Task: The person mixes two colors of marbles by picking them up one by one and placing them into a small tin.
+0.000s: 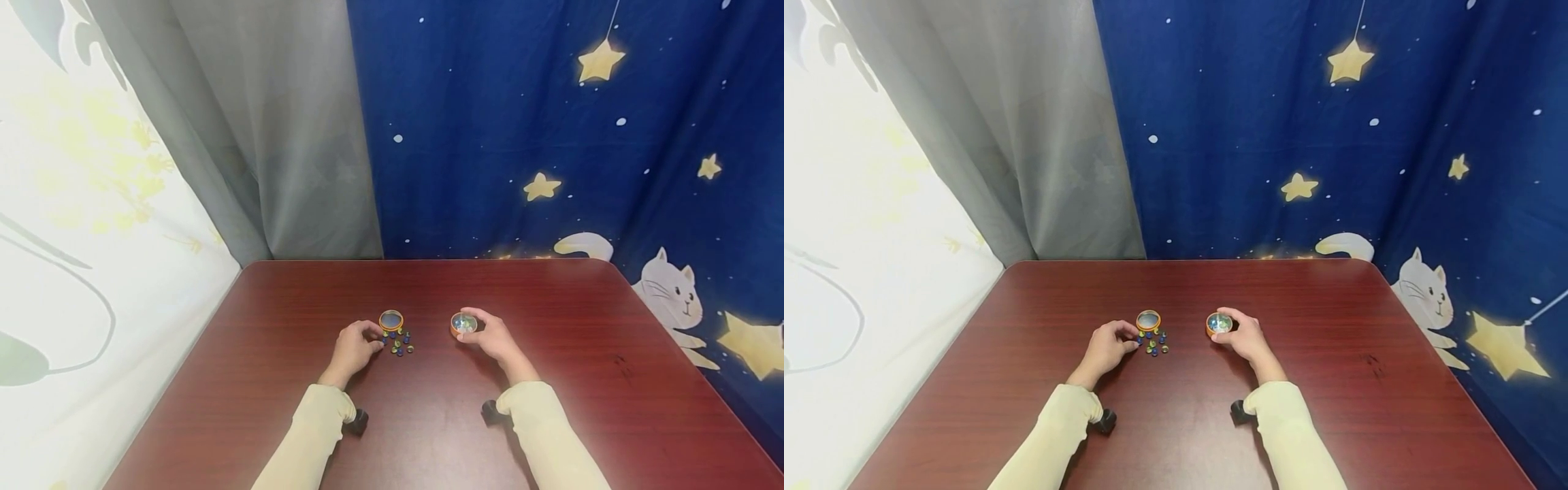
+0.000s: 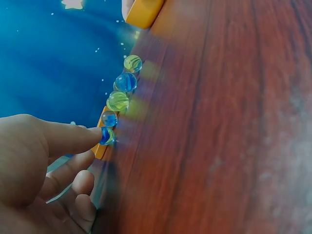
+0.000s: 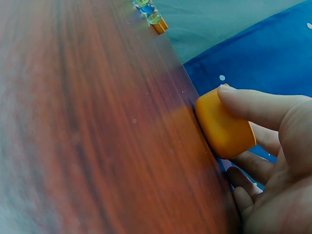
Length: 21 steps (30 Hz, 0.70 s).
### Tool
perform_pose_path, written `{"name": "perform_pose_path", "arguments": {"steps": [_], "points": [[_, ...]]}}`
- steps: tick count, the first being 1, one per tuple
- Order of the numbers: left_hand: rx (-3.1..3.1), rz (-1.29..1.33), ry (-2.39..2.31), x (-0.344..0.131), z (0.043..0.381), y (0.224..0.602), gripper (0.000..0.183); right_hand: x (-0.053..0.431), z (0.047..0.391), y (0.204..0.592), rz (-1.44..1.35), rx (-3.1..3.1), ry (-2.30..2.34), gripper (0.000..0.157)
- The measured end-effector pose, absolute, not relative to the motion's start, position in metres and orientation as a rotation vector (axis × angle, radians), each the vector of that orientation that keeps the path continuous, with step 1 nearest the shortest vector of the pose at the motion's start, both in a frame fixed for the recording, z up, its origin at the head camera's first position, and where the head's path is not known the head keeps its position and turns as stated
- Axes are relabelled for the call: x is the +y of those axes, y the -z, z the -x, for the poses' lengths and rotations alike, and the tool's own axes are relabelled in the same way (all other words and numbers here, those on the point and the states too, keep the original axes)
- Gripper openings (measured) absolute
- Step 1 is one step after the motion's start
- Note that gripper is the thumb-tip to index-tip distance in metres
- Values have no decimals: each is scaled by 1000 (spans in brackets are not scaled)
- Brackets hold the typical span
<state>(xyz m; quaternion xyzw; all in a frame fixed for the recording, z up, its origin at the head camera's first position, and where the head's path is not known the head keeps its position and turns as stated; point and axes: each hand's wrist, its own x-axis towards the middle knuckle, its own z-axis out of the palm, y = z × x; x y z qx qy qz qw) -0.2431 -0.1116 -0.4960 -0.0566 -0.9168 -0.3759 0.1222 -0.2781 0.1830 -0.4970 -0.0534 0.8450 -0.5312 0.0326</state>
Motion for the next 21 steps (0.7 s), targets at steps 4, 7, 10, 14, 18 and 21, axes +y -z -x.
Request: {"name": "perform_pose_path", "arguments": {"steps": [4,7,10,14,18,21], "points": [[-2704,153,1067,-111,245,499,18,183,279,498,151,2598,1640,63],[-2738,129,1053,-110,244,499,18,183,279,498,156,2599,1642,63],[-2761,113,1034,-108,244,499,19,183,279,498,163,2598,1644,64],[-2785,99,1002,-107,243,498,20,183,279,498,171,2595,1647,64],[-2795,98,979,-107,243,498,20,183,279,498,173,2595,1645,64],[-2797,109,965,-106,243,499,20,184,280,499,177,2600,1641,64]]}}
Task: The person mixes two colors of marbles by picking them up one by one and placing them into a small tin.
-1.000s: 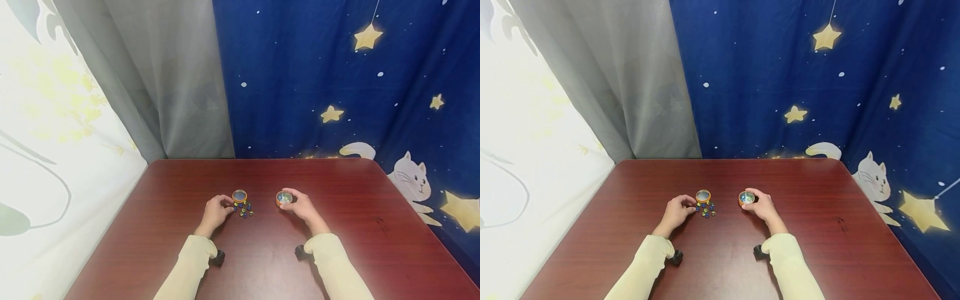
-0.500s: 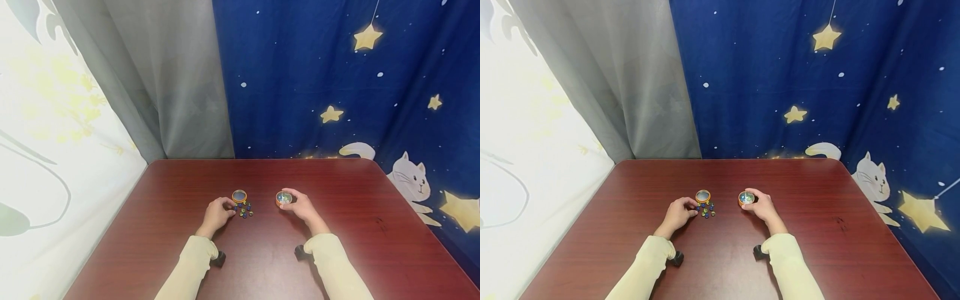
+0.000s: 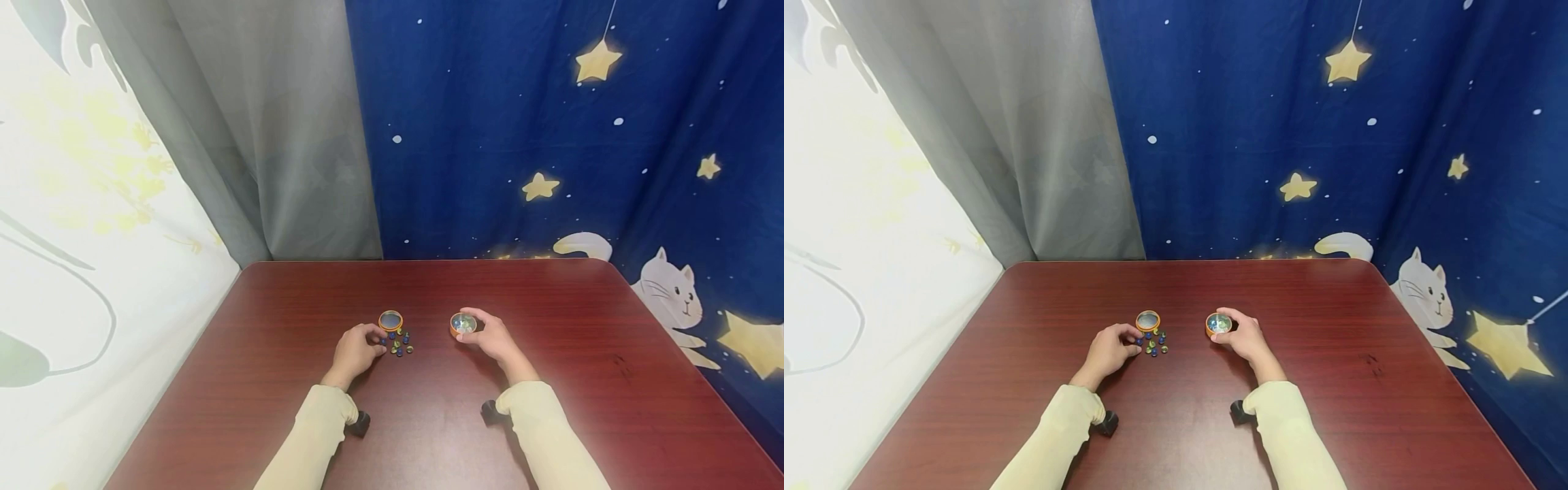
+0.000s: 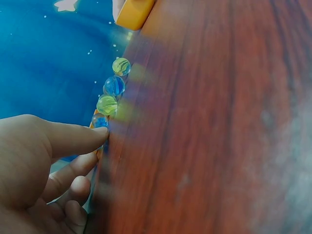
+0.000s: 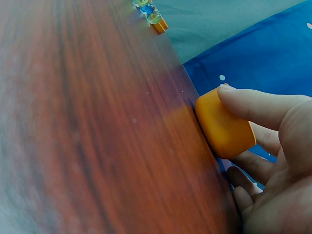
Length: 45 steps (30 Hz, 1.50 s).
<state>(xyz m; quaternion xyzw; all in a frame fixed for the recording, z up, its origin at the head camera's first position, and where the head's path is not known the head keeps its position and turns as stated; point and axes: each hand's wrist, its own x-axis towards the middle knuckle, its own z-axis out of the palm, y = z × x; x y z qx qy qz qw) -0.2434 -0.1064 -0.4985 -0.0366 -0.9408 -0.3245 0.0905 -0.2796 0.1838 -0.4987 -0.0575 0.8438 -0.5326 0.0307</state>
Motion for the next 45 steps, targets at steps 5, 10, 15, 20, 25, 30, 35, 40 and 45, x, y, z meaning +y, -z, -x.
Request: {"name": "perform_pose_path", "arguments": {"steps": [5,10,15,20,25,30,35,40,45], "points": [[-2804,119,966,-106,244,498,18,184,281,499,175,2606,1645,64],[-2812,125,977,-106,244,497,17,183,282,498,176,2603,1651,64],[-2820,139,990,-107,246,496,16,182,282,497,175,2605,1650,64],[-2843,147,1020,-109,247,495,15,182,283,497,163,2597,1654,64],[-2867,177,1032,-110,247,492,14,182,284,495,163,2604,1649,63],[-2839,198,1076,-112,247,489,13,181,283,495,159,2613,1637,62],[-2794,185,1141,-112,248,485,13,181,283,497,153,2630,1613,62],[-2771,153,1162,-111,250,484,13,181,284,499,150,2631,1613,63],[-2752,153,1179,-107,252,484,12,181,283,500,139,2630,1621,61]]}}
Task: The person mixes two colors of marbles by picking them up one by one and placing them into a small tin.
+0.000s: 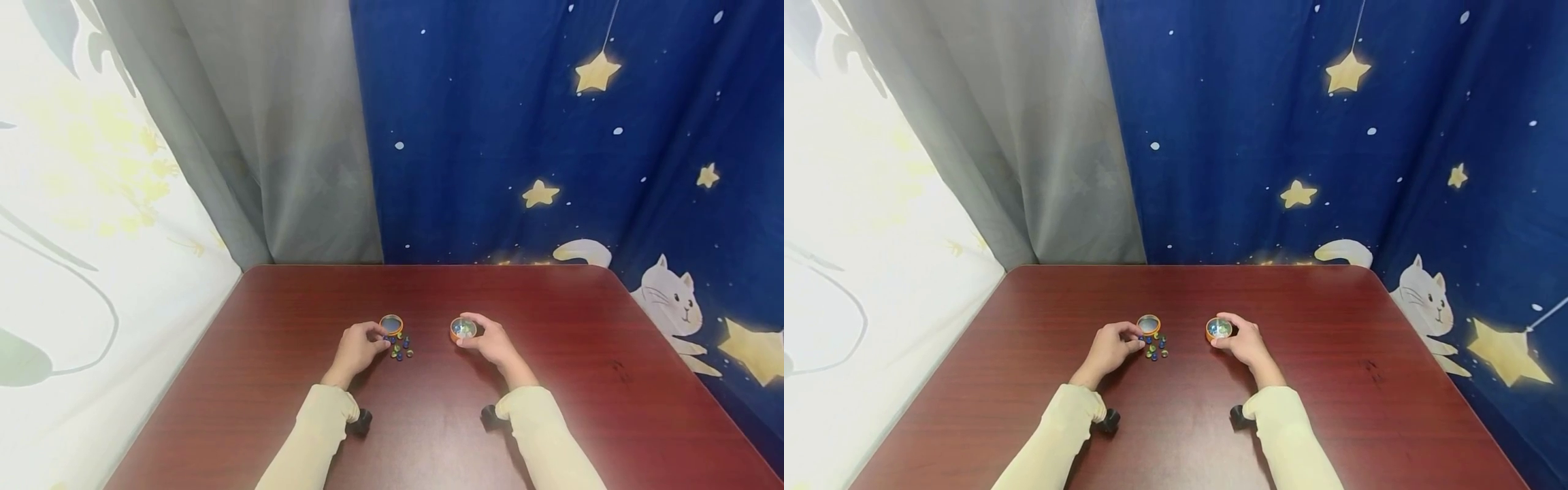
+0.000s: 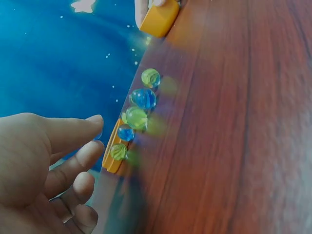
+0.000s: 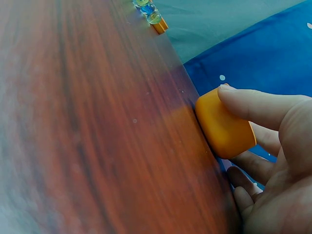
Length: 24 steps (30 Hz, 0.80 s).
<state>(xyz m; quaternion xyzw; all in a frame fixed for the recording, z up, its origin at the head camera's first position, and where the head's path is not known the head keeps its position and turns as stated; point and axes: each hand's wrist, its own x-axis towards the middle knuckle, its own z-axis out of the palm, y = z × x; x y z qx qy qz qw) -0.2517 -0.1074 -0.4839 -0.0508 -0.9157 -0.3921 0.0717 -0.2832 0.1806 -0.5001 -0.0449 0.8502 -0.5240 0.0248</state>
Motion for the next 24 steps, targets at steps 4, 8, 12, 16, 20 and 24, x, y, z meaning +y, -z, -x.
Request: {"name": "perform_pose_path", "arguments": {"steps": [4,8,12,16,20,24], "points": [[-2733,143,1201,-102,253,483,13,180,282,500,138,2625,1630,61],[-2720,132,1230,-97,253,483,13,181,281,500,141,2626,1629,61],[-2706,136,1243,-92,254,482,13,181,281,500,134,2626,1626,61],[-2691,151,1246,-89,254,482,13,180,281,499,124,2624,1623,61],[-2686,162,1243,-85,256,481,13,180,281,499,122,2619,1621,61],[-2666,178,1258,-80,257,480,14,180,282,499,120,2622,1618,61]]}}
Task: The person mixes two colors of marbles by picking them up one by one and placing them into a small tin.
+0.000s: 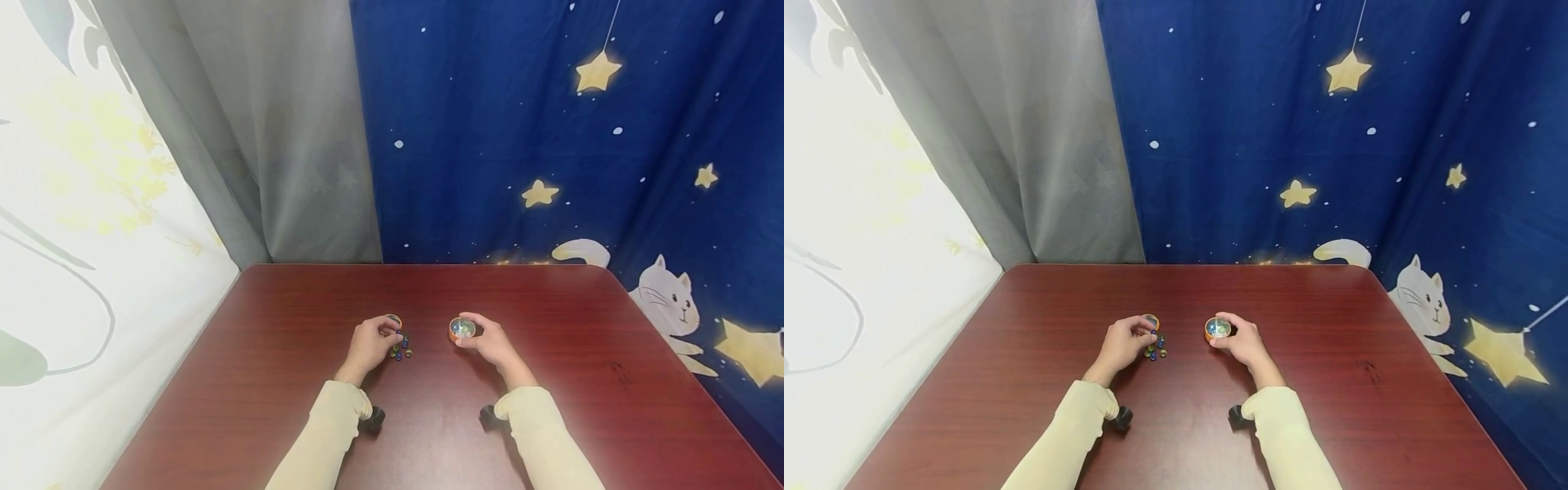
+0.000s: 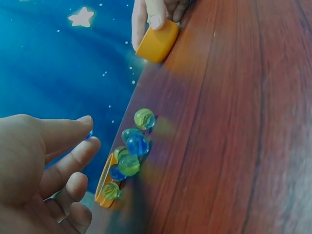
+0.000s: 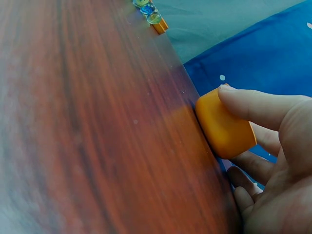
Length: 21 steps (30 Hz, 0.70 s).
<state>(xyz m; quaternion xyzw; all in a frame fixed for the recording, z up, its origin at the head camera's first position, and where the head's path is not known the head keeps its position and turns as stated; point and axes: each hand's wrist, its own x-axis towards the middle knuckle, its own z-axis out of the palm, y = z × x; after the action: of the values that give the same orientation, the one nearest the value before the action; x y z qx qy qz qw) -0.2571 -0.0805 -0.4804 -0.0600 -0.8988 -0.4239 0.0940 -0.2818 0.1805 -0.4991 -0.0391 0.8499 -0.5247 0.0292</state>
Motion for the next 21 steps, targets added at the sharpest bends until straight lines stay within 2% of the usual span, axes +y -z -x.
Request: {"name": "perform_pose_path", "arguments": {"steps": [21], "points": [[-2690,223,1244,-59,259,480,13,180,281,497,133,2625,1604,63]]}}
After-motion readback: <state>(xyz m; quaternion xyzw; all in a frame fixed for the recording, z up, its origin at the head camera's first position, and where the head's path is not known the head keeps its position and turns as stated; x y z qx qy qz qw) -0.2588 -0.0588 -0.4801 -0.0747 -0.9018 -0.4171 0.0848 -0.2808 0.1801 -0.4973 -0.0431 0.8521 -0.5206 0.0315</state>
